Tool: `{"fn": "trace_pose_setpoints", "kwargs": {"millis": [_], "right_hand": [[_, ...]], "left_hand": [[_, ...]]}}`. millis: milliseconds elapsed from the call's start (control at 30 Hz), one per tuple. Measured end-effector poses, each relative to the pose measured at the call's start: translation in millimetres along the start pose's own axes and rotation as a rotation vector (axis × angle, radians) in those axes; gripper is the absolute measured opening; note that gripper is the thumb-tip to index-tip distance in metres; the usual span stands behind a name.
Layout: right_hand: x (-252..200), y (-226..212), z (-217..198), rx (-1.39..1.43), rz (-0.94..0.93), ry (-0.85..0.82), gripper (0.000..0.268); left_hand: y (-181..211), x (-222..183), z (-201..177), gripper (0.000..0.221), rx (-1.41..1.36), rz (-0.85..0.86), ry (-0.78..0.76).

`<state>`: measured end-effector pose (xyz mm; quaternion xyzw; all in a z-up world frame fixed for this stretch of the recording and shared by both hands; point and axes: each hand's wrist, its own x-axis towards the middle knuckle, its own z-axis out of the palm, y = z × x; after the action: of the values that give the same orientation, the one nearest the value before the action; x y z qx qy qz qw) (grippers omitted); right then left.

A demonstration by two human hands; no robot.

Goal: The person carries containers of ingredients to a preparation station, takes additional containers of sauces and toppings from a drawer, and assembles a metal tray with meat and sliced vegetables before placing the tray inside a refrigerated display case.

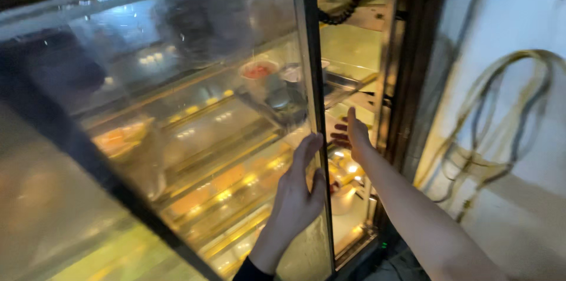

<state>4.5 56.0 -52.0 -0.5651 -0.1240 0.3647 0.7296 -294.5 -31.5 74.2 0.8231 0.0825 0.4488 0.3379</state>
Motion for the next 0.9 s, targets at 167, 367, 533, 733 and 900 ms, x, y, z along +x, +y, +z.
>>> {"fn": "trace_pose_setpoints", "kwargs": {"millis": [167,367,533,733,900], "right_hand": [[-50.1,17.6,-94.5,-0.146,-0.040,0.011,0.038],[-132.3,-14.7,-153.0,-0.193,-0.041,-0.025,0.033],[-168.9,-28.0,-163.4,-0.359,-0.103,0.082,0.035],[-193.4,-26.0,-178.9,-0.361,-0.164,0.161,0.031],[-209.7,-18.5,-197.9,-0.361,-0.172,0.212,0.029]], "left_hand": [[-23.7,33.7,41.4,0.063,-0.031,0.104,-0.011],[-45.1,66.8,91.9,0.070,-0.085,0.110,-0.100],[-60.9,99.7,135.3,0.078,-0.091,0.232,-0.104],[-74.6,130.1,176.2,0.076,-0.131,0.238,-0.126],[-76.7,146.0,195.8,0.077,-0.141,0.298,-0.129]]}}
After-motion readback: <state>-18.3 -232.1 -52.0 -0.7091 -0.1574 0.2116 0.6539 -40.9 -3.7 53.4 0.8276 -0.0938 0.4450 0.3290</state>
